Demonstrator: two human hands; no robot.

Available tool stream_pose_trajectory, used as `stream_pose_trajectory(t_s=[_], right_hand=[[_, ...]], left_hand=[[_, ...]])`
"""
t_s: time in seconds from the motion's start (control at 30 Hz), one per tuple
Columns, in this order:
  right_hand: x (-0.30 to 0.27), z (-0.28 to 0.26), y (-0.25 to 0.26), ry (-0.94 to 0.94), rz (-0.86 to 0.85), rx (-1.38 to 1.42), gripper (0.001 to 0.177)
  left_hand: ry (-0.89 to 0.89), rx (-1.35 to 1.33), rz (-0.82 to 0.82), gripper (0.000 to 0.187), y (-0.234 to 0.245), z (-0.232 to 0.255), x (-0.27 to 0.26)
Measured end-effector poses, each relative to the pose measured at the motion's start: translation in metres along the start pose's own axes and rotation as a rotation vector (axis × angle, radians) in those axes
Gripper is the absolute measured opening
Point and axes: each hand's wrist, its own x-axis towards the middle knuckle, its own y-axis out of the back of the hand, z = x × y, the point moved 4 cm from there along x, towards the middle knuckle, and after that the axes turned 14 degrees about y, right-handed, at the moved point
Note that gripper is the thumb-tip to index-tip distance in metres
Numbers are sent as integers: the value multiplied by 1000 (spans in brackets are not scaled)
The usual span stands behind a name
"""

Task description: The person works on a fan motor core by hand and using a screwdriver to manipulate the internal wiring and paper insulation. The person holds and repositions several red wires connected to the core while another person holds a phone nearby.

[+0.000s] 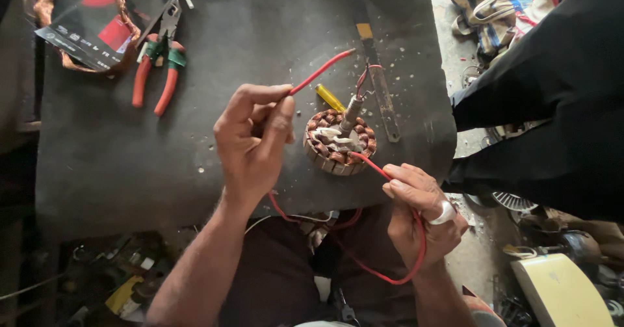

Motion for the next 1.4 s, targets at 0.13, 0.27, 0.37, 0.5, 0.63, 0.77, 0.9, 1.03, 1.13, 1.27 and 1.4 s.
stream_pose_trajectory(t_s=[0.13,0.27,0.37,0.5,0.63,0.77,0.9,1.03,1.13,1.27,1.4], right_hand=[[0,-3,2,-48,-22,-57,16],[2,-2,3,-57,-35,-54,17],[4,-2,3,-63,-43,-33,17],[5,-1,2,-57,-31,-23,17],[5,-1,2,-68,-44,-33,18],[5,-1,3,-79,-40,-32,18],[4,0,3,-84,-54,-48,18],[1,2,1,-109,-36,-18,18],[2,2,1,-101,-37,-16,16],[-5,0,2,-95,-73,-46,14],[-12,4,-1,-68,-52,-9,17]], left_hand=[[25,65,5,9,-7,-2,8],[50,54,23,7,-7,-9,15],[60,10,-5,8,-5,-14,20],[40,-44,-43,8,-3,-19,22],[59,-55,-53,8,-3,-24,27],[67,-29,-82,9,-3,-30,31],[87,-73,-114,9,-2,-36,34],[99,-101,-123,9,1,-42,36],[72,-112,-141,9,2,-46,39],[25,-122,-163,11,7,-55,38],[-18,-145,-220,9,8,-63,39]])
